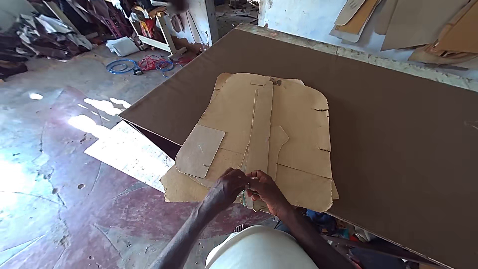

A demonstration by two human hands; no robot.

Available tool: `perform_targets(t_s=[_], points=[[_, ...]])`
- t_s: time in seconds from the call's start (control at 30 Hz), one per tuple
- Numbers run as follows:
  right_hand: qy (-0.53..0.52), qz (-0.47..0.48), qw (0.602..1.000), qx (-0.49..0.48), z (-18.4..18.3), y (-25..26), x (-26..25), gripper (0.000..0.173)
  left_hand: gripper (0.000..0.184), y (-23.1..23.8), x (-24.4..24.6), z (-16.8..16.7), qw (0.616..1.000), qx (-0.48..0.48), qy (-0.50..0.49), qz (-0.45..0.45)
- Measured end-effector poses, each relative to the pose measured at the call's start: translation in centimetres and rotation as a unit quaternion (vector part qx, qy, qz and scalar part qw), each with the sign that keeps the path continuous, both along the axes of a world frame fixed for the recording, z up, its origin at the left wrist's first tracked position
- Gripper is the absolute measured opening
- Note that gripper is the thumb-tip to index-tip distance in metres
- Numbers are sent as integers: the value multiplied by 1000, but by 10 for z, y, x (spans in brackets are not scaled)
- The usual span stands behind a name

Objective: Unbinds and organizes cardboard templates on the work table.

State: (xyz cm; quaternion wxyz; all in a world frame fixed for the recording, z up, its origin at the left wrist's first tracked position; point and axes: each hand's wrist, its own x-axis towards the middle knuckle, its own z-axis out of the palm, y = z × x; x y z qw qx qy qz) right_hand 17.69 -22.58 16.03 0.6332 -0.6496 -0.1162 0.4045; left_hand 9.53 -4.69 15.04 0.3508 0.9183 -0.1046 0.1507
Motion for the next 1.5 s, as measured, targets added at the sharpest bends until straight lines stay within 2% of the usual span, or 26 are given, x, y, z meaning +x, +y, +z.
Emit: perform_targets(t_s=[0.07,0.13,0.17,0.23,0.27,0.3,0.37,0.4,0.43,0.47,0.53,0.63,0.73,0.8,0.83,0.9,0.97,1.03,1.13,1.17,1.23,1.3,1.33,1.4,1.5], points=[[-4,1,1000,-2,0,1,1,27,15,7,5,5,998,56,-2,-29],[2,-3,1000,5,0,1,4,26,17,4,7,3,999,47,-15,-9],[8,-4,1000,12,0,0,6,26,19,-1,6,1,1000,1,-16,20],[23,8,999,23,1,-1,6,31,18,-13,4,2,978,-177,0,106],[33,19,999,25,0,-1,4,35,19,-17,5,5,945,-293,9,148],[41,32,998,24,-2,0,2,37,20,-20,8,7,892,-416,19,177],[39,47,998,24,-9,0,-1,36,19,-22,14,8,759,-611,36,222],[24,40,999,24,-11,1,-1,34,20,-23,16,8,705,-667,40,238],[-4,31,999,23,-12,1,1,32,21,-25,16,8,674,-697,50,241],[-35,29,999,19,-12,1,5,31,24,-27,15,8,661,-710,62,233],[-98,58,993,1,-15,1,9,35,27,-30,8,11,673,-709,82,194],[-131,168,977,-17,-17,8,6,27,27,-19,1,20,730,-668,82,122],[-180,368,912,-23,-11,4,-1,35,25,4,-2,32,755,-645,58,105],[-210,435,876,4,2,-8,-6,31,23,28,-7,38,762,-637,20,116],[-216,440,871,25,10,-16,-5,30,22,42,-10,41,767,-628,0,131],[-194,386,898,86,22,-40,0,31,21,73,-19,44,784,-596,-40,169],[-143,288,940,114,25,-65,7,34,20,101,-30,44,801,-554,-79,211],[-132,172,974,70,20,-80,16,31,19,119,-37,42,817,-520,-105,226],[-183,48,980,-61,-2,-72,29,17,19,114,-35,39,817,-522,-105,222],[-211,37,972,-98,-13,-64,32,21,19,107,-32,40,812,-534,-105,212],[-257,46,950,-169,-36,-41,33,45,19,91,-24,48,799,-566,-103,178],[-240,76,940,-230,-51,-17,30,68,20,76,-15,62,791,-587,-113,131],[-221,85,941,-243,-57,-6,28,73,20,70,-12,70,790,-590,-120,111],[-158,80,958,-226,-67,9,20,66,20,60,-8,85,793,-589,-131,84],[-25,35,991,-128,-65,16,10,36,18,54,-10,95,807,-569,-145,58]])
